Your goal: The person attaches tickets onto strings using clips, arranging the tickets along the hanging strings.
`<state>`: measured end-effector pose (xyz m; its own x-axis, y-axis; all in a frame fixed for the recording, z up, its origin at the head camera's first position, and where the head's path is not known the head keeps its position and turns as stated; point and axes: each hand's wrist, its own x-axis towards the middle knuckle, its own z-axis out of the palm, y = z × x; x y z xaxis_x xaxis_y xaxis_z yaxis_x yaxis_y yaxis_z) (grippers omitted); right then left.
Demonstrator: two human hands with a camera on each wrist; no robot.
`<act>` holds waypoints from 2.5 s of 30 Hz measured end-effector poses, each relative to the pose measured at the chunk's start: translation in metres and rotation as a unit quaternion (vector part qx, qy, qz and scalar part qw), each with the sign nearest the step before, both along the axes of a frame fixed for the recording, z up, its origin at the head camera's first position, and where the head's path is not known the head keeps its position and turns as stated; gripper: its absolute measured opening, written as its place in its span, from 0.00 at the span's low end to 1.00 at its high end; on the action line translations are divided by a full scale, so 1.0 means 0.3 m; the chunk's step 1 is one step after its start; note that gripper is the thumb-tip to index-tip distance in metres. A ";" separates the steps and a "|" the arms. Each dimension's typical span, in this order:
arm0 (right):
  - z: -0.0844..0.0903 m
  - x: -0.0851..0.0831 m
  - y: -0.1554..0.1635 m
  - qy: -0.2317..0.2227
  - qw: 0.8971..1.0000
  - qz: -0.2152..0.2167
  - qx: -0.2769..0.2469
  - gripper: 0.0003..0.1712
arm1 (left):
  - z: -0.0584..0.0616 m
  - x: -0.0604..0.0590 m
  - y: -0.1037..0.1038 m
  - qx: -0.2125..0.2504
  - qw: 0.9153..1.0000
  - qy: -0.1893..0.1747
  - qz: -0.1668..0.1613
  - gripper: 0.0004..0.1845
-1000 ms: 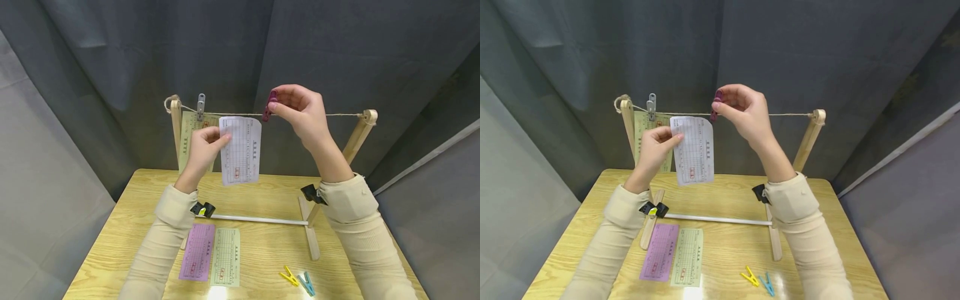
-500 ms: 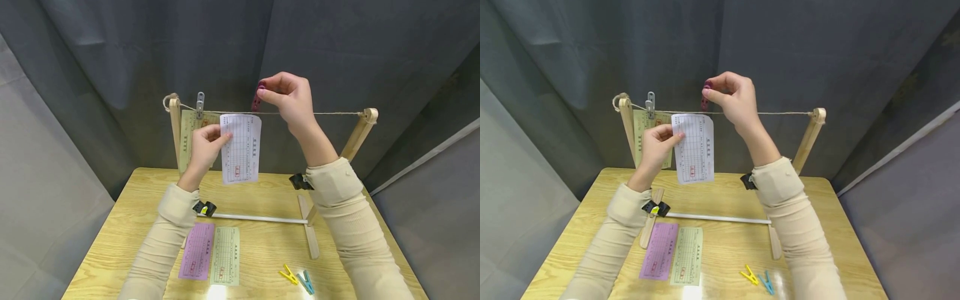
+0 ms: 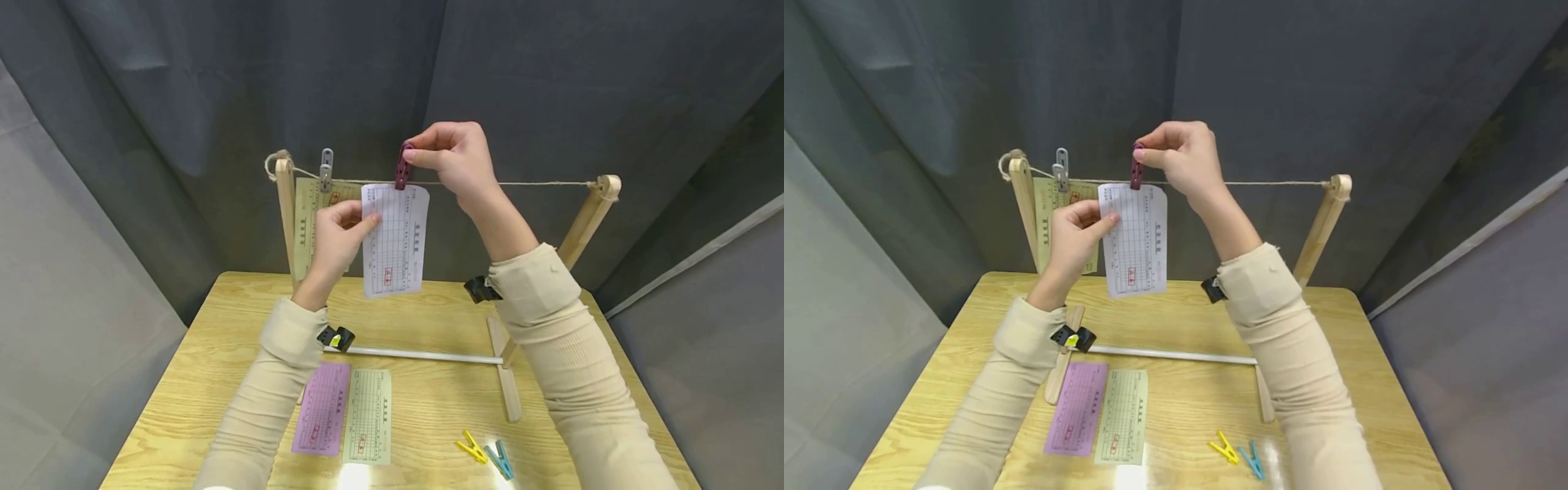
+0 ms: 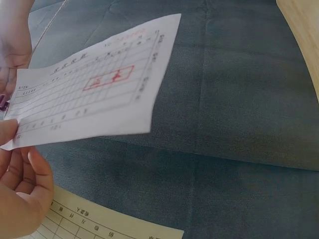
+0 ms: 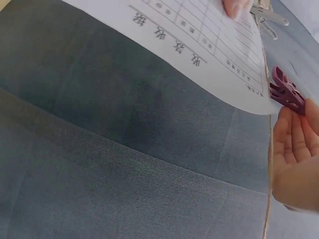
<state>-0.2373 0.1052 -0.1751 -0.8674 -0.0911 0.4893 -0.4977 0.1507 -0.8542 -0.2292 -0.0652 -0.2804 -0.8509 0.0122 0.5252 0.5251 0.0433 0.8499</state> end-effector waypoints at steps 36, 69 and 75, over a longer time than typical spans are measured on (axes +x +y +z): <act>-0.039 0.056 0.054 -0.025 0.997 0.025 0.065 0.25 | -0.013 0.002 -0.011 0.019 1.000 -0.001 0.006 0.09; -0.259 0.243 0.211 0.011 0.990 0.051 0.134 0.18 | -0.093 0.145 -0.149 0.020 0.999 -0.009 -0.037 0.14; -0.310 0.260 0.243 0.029 0.984 0.049 0.167 0.16 | -0.133 0.173 -0.177 -0.013 0.998 -0.016 -0.065 0.16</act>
<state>-0.1595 0.1782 -0.2680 -0.8175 -0.3373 0.4668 -0.5709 0.3672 -0.7344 -0.1773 -0.1183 -0.3204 -0.8580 0.1371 0.4950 0.4997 -0.0004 0.8662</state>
